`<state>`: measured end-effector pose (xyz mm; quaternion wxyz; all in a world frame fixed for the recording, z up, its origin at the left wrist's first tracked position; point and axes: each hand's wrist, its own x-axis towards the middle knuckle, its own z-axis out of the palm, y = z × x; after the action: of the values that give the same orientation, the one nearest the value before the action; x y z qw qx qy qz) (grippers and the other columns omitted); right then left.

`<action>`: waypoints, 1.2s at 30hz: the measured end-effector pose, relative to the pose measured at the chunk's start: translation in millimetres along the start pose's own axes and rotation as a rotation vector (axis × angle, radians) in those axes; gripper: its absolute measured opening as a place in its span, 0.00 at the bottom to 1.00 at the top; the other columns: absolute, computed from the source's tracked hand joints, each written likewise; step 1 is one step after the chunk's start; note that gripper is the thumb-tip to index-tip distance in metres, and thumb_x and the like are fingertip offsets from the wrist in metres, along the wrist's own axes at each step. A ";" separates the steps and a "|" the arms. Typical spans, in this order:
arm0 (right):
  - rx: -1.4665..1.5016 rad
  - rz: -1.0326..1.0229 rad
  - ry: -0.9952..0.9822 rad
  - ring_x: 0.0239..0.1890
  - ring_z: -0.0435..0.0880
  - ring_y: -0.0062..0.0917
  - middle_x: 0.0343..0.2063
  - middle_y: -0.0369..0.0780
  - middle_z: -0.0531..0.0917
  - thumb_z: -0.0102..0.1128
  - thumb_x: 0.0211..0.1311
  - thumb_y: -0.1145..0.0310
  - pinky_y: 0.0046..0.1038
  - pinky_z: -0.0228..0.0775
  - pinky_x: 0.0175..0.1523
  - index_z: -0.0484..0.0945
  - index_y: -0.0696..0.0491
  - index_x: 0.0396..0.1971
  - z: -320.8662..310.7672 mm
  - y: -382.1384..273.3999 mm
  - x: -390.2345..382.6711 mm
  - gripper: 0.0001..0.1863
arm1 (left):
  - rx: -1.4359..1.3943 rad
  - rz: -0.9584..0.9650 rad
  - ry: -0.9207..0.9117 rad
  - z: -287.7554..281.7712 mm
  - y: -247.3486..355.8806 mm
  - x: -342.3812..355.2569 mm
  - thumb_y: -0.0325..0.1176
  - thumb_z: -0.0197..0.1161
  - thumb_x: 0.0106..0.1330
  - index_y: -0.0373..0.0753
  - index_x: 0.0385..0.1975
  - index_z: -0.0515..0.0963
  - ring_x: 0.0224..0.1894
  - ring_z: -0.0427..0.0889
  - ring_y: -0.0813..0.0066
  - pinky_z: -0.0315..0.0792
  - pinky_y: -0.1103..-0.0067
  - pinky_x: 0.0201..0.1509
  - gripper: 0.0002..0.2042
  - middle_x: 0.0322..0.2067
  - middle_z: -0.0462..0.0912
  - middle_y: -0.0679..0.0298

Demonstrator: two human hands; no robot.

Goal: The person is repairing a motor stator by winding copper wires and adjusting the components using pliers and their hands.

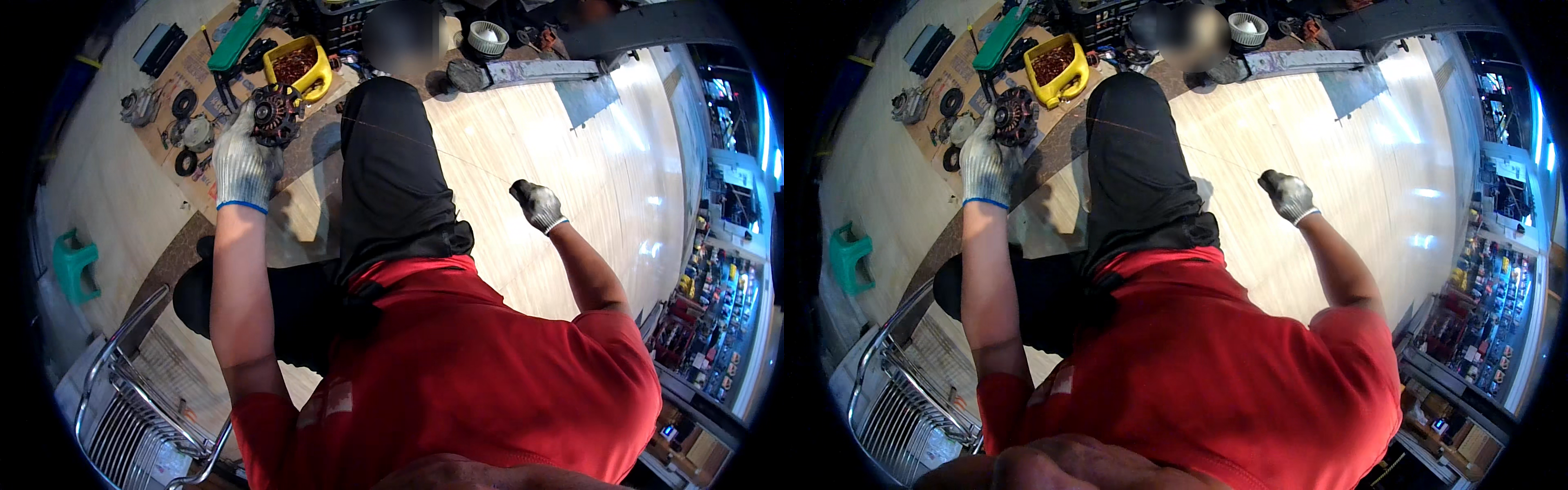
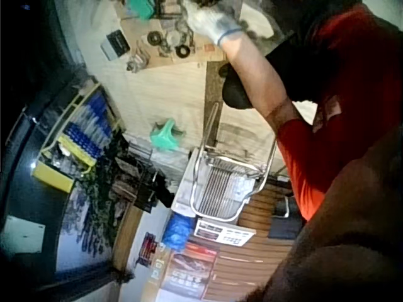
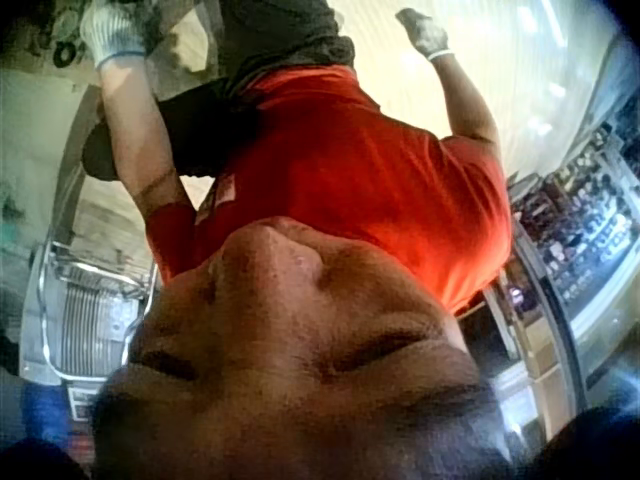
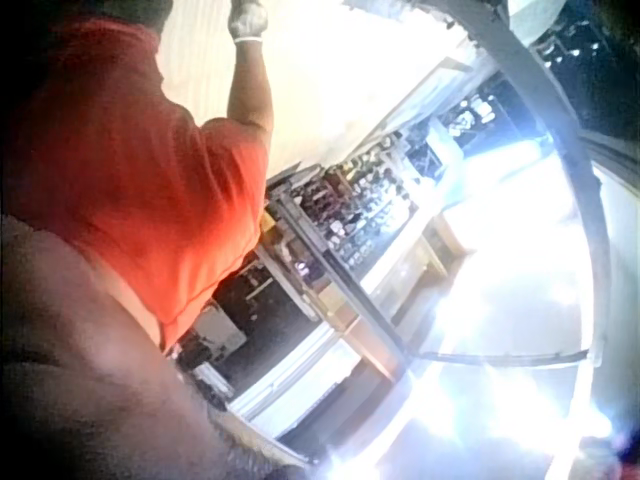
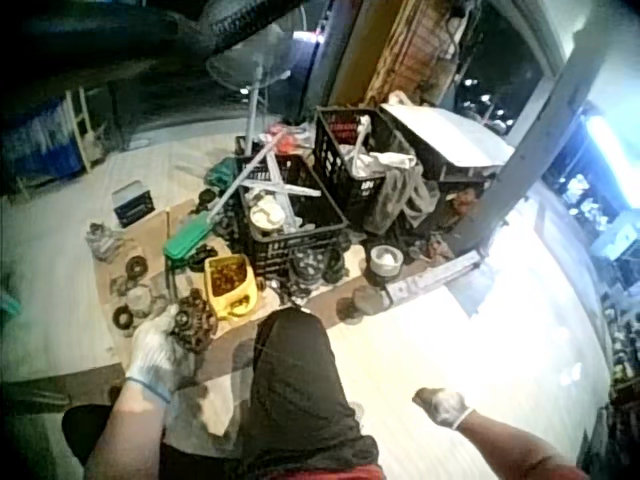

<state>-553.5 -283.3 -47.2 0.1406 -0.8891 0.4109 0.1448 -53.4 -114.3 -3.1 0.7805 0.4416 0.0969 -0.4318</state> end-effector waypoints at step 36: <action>0.384 -0.663 0.246 0.40 0.83 0.45 0.37 0.48 0.84 0.55 0.66 0.56 0.40 0.76 0.44 0.83 0.51 0.44 -94.8 -289.3 144.0 0.17 | 0.516 0.389 -0.511 -10.0 -3.4 -19.0 0.29 0.52 0.71 0.29 0.51 0.73 0.46 0.85 0.60 0.83 0.64 0.50 0.13 0.45 0.82 0.51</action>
<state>-227.5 -237.5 24.0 0.2931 -0.9417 0.1351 -0.0953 -65.3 -96.2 -1.0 0.7101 0.5117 -0.2969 -0.3819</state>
